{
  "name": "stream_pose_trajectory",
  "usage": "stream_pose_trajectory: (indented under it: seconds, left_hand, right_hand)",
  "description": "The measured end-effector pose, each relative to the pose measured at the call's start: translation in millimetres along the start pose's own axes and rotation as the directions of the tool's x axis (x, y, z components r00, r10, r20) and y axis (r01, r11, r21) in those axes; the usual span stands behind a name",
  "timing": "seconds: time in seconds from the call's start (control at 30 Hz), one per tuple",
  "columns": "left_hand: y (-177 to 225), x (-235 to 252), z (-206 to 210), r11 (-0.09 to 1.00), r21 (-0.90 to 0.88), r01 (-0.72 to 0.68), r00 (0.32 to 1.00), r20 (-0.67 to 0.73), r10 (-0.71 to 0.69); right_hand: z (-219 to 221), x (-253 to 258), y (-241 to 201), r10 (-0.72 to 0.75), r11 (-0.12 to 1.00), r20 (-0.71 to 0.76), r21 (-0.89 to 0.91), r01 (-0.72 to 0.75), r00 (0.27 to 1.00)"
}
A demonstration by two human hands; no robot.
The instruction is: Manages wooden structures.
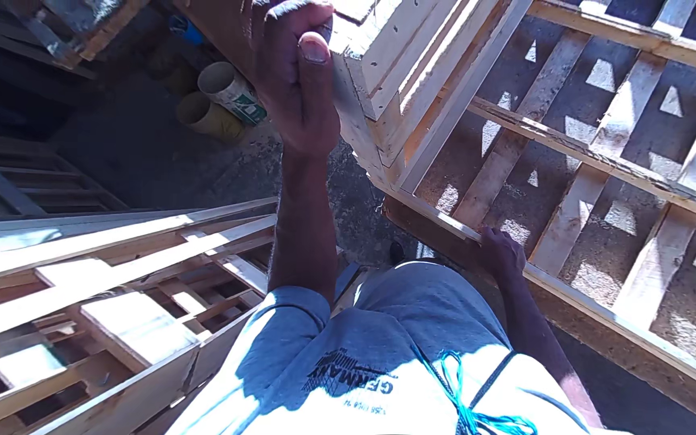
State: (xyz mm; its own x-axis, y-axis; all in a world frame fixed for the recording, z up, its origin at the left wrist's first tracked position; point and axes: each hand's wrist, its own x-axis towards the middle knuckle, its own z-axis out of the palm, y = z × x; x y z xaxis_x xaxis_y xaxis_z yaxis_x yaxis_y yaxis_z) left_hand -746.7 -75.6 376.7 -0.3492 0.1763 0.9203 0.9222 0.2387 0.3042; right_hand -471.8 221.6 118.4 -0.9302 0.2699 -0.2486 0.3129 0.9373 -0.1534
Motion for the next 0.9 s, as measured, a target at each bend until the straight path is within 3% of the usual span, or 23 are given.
stream_pose_trajectory:
  seconds: [0.9]
  left_hand:
    - [-0.7,4.4,-1.7,0.999,0.010,-0.035,0.999,0.031,0.035]
  right_hand:
    - [0.7,0.0,0.7,0.005,1.000,0.002,0.002,-0.005,1.000]
